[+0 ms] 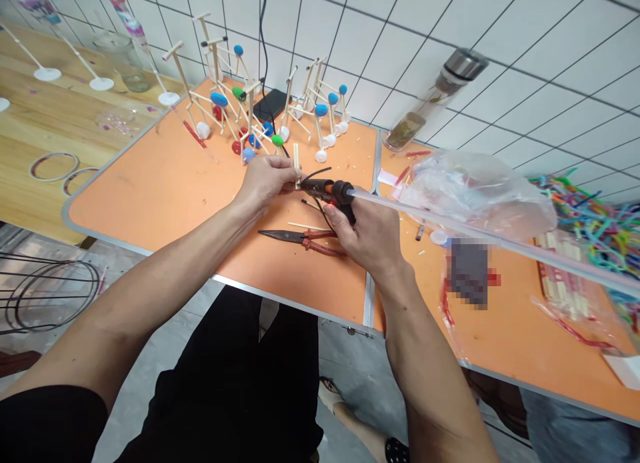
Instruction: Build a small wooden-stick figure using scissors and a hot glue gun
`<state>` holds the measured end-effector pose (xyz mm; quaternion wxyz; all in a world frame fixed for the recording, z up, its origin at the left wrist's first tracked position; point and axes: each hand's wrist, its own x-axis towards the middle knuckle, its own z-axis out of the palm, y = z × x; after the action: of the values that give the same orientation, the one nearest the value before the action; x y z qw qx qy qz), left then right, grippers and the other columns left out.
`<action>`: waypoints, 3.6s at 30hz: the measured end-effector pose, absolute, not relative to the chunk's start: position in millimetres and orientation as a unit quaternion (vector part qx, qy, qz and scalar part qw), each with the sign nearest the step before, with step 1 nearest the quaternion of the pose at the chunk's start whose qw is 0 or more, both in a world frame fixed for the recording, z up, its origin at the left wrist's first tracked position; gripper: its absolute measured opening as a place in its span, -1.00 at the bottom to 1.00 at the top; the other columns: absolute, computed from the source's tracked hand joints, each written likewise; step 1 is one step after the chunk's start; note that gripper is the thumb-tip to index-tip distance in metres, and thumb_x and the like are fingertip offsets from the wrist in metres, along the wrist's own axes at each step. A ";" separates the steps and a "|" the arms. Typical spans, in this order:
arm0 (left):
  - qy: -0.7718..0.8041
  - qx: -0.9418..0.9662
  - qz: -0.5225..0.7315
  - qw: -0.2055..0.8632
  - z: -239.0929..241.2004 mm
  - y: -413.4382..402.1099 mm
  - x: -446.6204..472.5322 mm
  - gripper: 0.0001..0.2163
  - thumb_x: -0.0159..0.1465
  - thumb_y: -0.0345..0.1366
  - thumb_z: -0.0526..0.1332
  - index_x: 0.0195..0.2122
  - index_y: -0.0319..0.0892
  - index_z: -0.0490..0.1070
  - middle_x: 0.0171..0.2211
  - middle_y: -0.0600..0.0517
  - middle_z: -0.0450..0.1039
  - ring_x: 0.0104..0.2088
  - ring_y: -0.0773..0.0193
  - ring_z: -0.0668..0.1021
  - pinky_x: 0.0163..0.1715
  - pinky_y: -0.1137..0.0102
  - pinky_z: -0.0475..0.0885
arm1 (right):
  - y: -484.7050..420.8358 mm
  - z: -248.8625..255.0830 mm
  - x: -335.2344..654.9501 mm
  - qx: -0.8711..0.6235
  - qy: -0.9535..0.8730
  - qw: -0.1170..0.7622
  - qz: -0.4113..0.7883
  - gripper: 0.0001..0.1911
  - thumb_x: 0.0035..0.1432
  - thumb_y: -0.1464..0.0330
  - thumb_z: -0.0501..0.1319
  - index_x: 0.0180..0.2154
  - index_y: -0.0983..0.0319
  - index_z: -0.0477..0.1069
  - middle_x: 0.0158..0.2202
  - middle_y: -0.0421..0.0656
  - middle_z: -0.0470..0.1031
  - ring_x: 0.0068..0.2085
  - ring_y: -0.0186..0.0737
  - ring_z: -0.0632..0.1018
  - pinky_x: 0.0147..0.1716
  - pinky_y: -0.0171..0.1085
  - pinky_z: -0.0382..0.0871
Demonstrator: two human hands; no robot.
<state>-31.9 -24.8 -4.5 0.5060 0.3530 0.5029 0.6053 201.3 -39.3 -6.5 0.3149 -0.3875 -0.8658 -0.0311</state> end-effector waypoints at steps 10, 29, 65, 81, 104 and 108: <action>0.504 0.358 0.603 0.505 -5.2 -24.4 -32.1 -0.70 0.21 -0.62 0.34 -0.63 -0.23 0.46 -0.62 0.07 0.43 -0.61 0.47 0.40 -0.49 0.46 0.28 | -41.8 -3.4 199.4 -0.385 -0.867 0.314 -0.029 -0.52 0.55 -0.01 0.18 0.03 0.21 0.67 -0.37 -0.07 0.60 -0.39 -0.04 0.53 -0.38 -0.13 0.25; 0.506 0.361 0.602 0.501 -6.1 -24.3 -32.5 -0.74 0.18 -0.59 0.35 -0.61 -0.21 0.50 -0.62 0.08 0.45 -0.58 0.46 0.40 -0.46 0.47 0.29 | -43.9 0.0 197.3 -0.395 -0.865 0.310 -0.018 -0.47 0.54 -0.07 0.15 0.00 0.19 0.68 -0.35 -0.06 0.63 -0.38 -0.03 0.57 -0.38 -0.13 0.28; 0.506 0.372 0.595 0.501 -5.7 -25.8 -33.0 -0.78 0.13 -0.56 0.35 -0.62 -0.21 0.49 -0.62 0.08 0.42 -0.57 0.46 0.35 -0.47 0.47 0.23 | -44.9 0.5 198.9 -0.392 -0.866 0.309 -0.013 -0.49 0.54 -0.09 0.17 -0.14 0.18 0.64 -0.40 -0.09 0.57 -0.39 -0.06 0.52 -0.37 -0.14 0.25; 0.501 0.376 0.596 0.502 -6.1 -26.0 -33.4 -0.78 0.14 -0.55 0.34 -0.62 -0.22 0.48 -0.61 0.06 0.43 -0.54 0.45 0.36 -0.44 0.48 0.24 | -45.8 1.8 199.0 -0.391 -0.870 0.299 -0.022 -0.46 0.55 -0.09 0.15 -0.13 0.20 0.65 -0.42 -0.10 0.54 -0.43 -0.09 0.47 -0.39 -0.14 0.21; 0.505 0.376 0.594 0.501 -5.3 -25.4 -33.6 -0.77 0.14 -0.58 0.33 -0.62 -0.22 0.49 -0.61 0.03 0.46 -0.54 0.43 0.38 -0.44 0.47 0.24 | -47.4 2.1 199.4 -0.407 -0.866 0.289 -0.014 -0.50 0.54 -0.03 0.18 -0.10 0.22 0.68 -0.38 -0.06 0.59 -0.38 -0.02 0.54 -0.36 -0.13 0.24; 0.507 0.371 0.596 0.500 -4.0 -26.4 -33.0 -0.78 0.11 -0.57 0.36 -0.63 -0.22 0.49 -0.60 0.03 0.48 -0.55 0.43 0.39 -0.44 0.46 0.24 | -48.3 3.4 199.1 -0.412 -0.866 0.284 -0.007 -0.51 0.54 -0.02 0.17 -0.08 0.21 0.68 -0.36 -0.05 0.61 -0.35 -0.01 0.56 -0.34 -0.13 0.26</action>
<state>-33.0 -26.4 -4.0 0.5004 0.3714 0.5069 0.5956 199.1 -48.3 3.4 0.2841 -0.4123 -0.8656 -0.0074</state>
